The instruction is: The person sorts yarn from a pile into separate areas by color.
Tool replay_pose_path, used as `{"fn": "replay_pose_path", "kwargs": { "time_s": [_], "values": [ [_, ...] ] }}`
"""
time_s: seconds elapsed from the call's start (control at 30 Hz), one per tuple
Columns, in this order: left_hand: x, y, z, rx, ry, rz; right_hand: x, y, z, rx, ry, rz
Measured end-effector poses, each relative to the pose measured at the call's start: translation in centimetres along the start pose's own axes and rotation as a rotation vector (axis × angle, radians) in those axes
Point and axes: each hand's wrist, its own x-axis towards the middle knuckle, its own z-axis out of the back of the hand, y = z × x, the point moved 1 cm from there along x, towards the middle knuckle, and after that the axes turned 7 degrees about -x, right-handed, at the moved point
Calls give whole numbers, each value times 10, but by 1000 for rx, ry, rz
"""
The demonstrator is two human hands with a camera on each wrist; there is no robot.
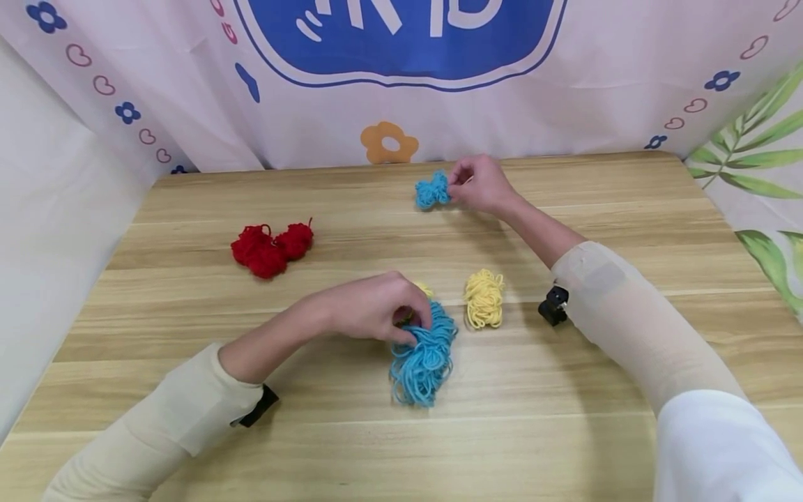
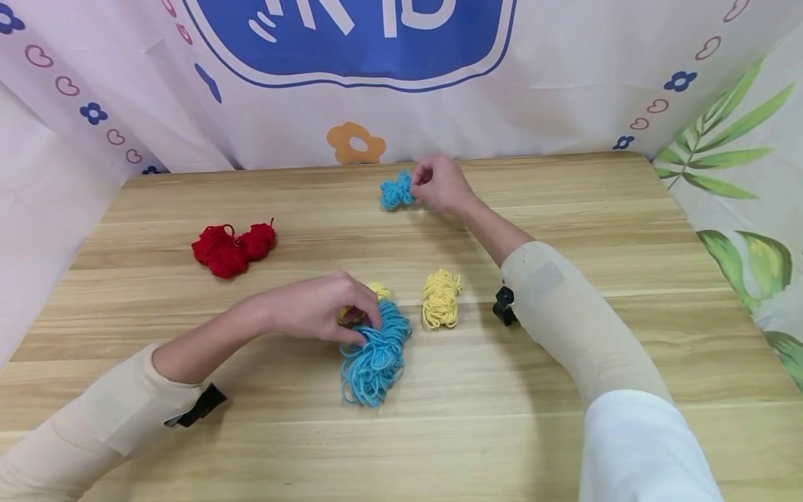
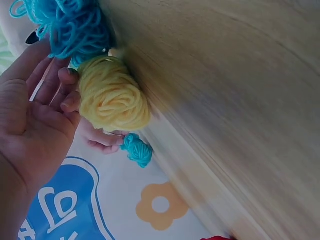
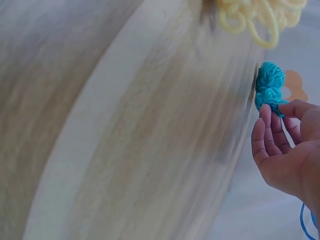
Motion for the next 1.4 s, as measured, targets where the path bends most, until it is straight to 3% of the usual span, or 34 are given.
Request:
{"fn": "replay_pose_path", "kwargs": {
  "time_s": [0.23,0.77,1.13,1.4],
  "values": [
    [1,-1,-2,4,-1,-13,1,-5,-1,-33,8,27],
    [-1,-1,3,-84,-24,-12,0,-8,1,-49,39,-1],
    [-2,0,10,-196,-71,-75,2,-8,0,-66,42,20],
    [-2,-3,12,-198,-108,-104,1,-5,1,-73,52,10]
  ]
}}
